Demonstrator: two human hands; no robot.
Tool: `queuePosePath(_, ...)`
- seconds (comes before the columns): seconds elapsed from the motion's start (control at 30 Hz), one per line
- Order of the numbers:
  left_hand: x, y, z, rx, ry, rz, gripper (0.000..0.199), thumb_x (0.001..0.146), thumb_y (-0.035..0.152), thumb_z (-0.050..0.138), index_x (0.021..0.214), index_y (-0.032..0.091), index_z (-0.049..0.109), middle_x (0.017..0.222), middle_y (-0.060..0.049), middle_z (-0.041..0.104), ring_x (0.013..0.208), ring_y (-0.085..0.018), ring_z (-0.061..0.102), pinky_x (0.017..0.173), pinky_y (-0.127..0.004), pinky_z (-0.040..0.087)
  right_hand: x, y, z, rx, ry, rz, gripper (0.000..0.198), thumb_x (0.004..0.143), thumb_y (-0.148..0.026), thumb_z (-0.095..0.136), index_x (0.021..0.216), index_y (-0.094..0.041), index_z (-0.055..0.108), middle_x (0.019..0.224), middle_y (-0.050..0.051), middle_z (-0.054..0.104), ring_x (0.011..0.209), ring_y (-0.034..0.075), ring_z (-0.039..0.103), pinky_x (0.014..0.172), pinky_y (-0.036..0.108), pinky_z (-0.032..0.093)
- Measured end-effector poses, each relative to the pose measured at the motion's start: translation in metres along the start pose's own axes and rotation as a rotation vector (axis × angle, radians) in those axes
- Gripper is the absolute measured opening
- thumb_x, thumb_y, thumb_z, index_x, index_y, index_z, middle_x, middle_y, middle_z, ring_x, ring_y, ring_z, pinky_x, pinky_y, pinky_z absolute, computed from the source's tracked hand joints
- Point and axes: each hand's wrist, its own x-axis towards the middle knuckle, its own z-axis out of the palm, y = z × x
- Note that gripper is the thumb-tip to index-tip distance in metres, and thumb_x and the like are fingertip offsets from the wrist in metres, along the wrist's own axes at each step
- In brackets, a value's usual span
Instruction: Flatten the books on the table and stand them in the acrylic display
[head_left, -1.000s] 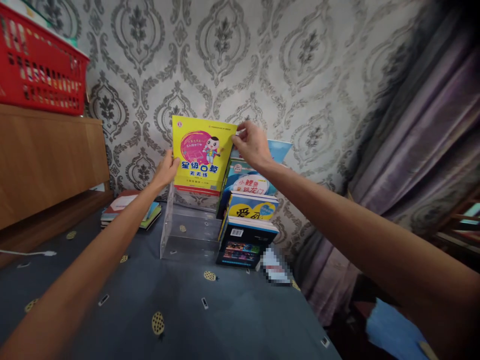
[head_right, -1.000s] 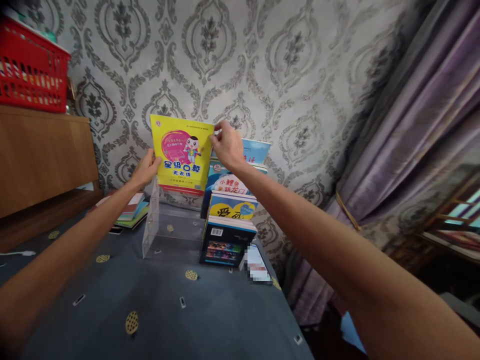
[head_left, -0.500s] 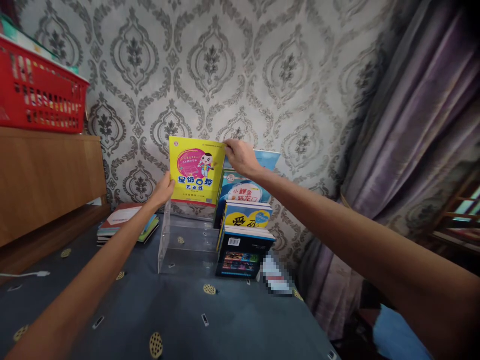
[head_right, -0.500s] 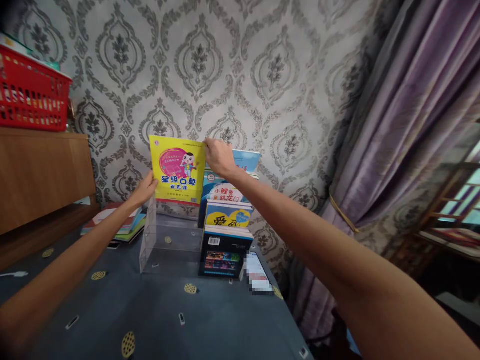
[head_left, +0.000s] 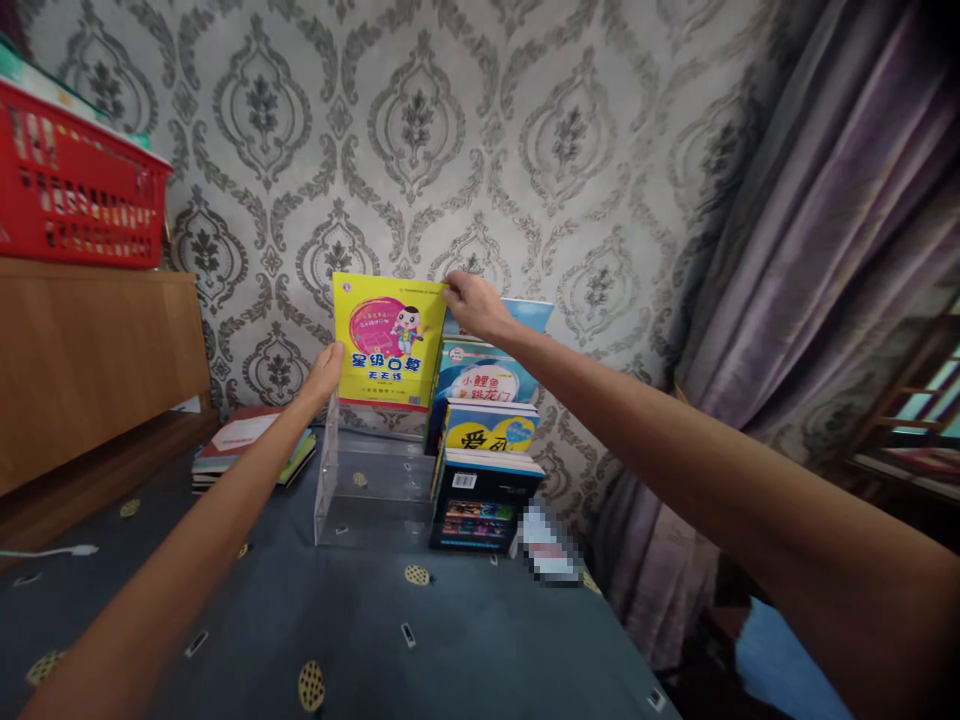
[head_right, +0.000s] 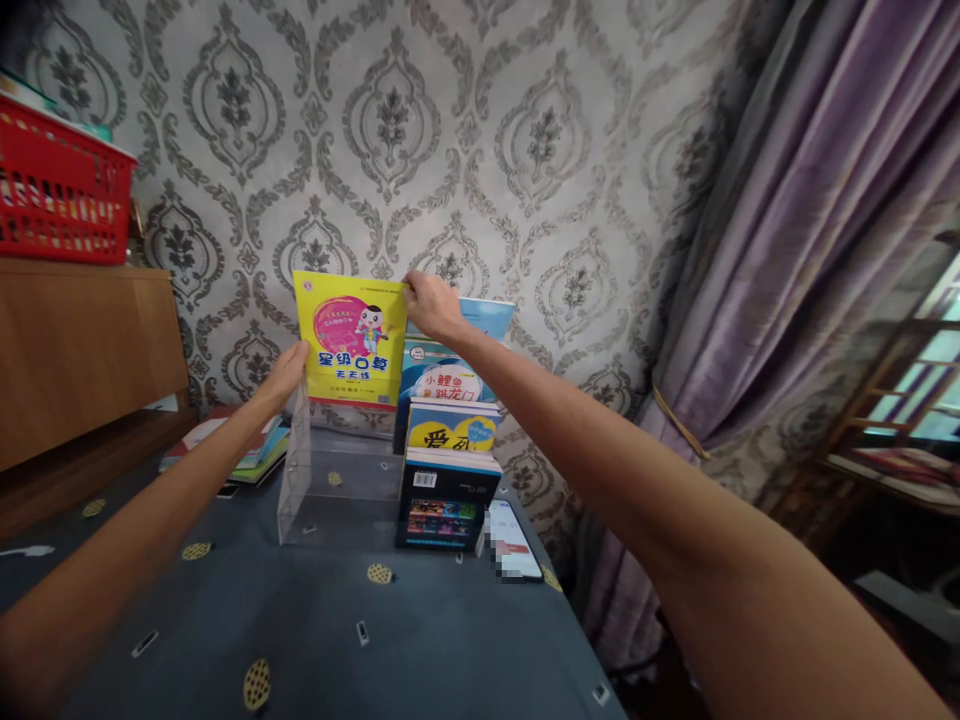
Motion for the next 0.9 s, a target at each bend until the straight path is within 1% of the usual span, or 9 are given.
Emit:
queuePosePath(0.13,-0.001,0.001,-0.001,0.001,0.003,-0.006,0.061,0.076,0.077,0.055,0.091,0.018,0.064,0.09,-0.009,0.075,0.099,-0.03,0.07,0.087,-0.04,0.056,0.001,0.001,0.0,0.012,-0.007,-0.007,0.024,0.089,-0.018,0.043,0.1,-0.02,0.065,0.105,0.012,0.073,0.094,0.028,0.062,0.081,0.041,0.047)
queuePosePath(0.27,-0.003,0.003,0.0,-0.025,-0.009,0.001,0.066,0.073,0.081,0.056,0.092,0.019,0.067,0.091,-0.009,0.077,0.103,-0.031,0.07,0.09,-0.04,0.057,-0.001,0.001,-0.003,0.039,0.011,-0.025,0.023,0.093,-0.024,0.044,0.097,-0.021,0.066,0.104,0.011,0.073,0.095,0.027,0.063,0.081,0.038,0.048)
queuePosePath(0.33,-0.004,0.006,0.0,-0.047,-0.022,-0.001,0.069,0.07,0.084,0.057,0.091,0.019,0.068,0.091,-0.01,0.077,0.105,-0.032,0.07,0.091,-0.042,0.057,-0.002,0.001,-0.006,0.03,0.008,-0.03,0.026,0.094,-0.027,0.041,0.092,-0.021,0.066,0.1,0.011,0.073,0.092,0.026,0.064,0.08,0.037,0.048)
queuePosePath(0.43,-0.005,0.01,0.001,-0.068,-0.038,-0.007,0.073,0.069,0.086,0.056,0.09,0.019,0.07,0.089,-0.01,0.078,0.107,-0.034,0.069,0.092,-0.044,0.057,-0.004,0.0,-0.009,-0.004,-0.008,-0.037,0.029,0.095,-0.028,0.038,0.084,-0.021,0.064,0.088,0.009,0.071,0.084,0.025,0.062,0.076,0.035,0.046)
queuePosePath(0.53,-0.007,0.013,0.001,-0.068,-0.042,0.012,0.073,0.071,0.087,0.053,0.091,0.018,0.07,0.09,-0.011,0.078,0.109,-0.035,0.069,0.093,-0.044,0.056,-0.004,-0.001,-0.01,-0.024,-0.009,-0.037,0.03,0.096,-0.029,0.037,0.078,-0.022,0.06,0.081,0.008,0.069,0.079,0.024,0.06,0.073,0.034,0.044)
queuePosePath(0.67,-0.008,0.013,-0.001,-0.021,-0.03,0.035,0.073,0.074,0.086,0.051,0.094,0.018,0.07,0.095,-0.011,0.078,0.111,-0.034,0.067,0.095,-0.044,0.055,-0.004,-0.003,-0.011,-0.04,-0.014,-0.022,0.03,0.096,-0.029,0.037,0.074,-0.022,0.057,0.079,0.007,0.067,0.076,0.024,0.058,0.071,0.034,0.042)
queuePosePath(0.8,-0.005,0.007,-0.004,0.037,-0.038,0.034,0.07,0.079,0.081,0.05,0.104,0.018,0.068,0.106,-0.012,0.076,0.108,-0.032,0.068,0.096,-0.042,0.052,-0.003,-0.004,-0.011,-0.039,0.002,-0.019,0.03,0.096,-0.028,0.037,0.073,-0.022,0.055,0.078,0.007,0.065,0.075,0.023,0.056,0.07,0.033,0.04)
queuePosePath(0.9,-0.001,0.005,-0.006,0.069,-0.037,0.032,0.064,0.084,0.075,0.05,0.106,0.018,0.067,0.112,-0.011,0.075,0.106,-0.029,0.068,0.099,-0.042,0.05,-0.003,-0.002,-0.01,-0.008,0.016,-0.031,0.031,0.097,-0.029,0.038,0.075,-0.021,0.057,0.077,0.006,0.064,0.074,0.022,0.056,0.069,0.032,0.04)
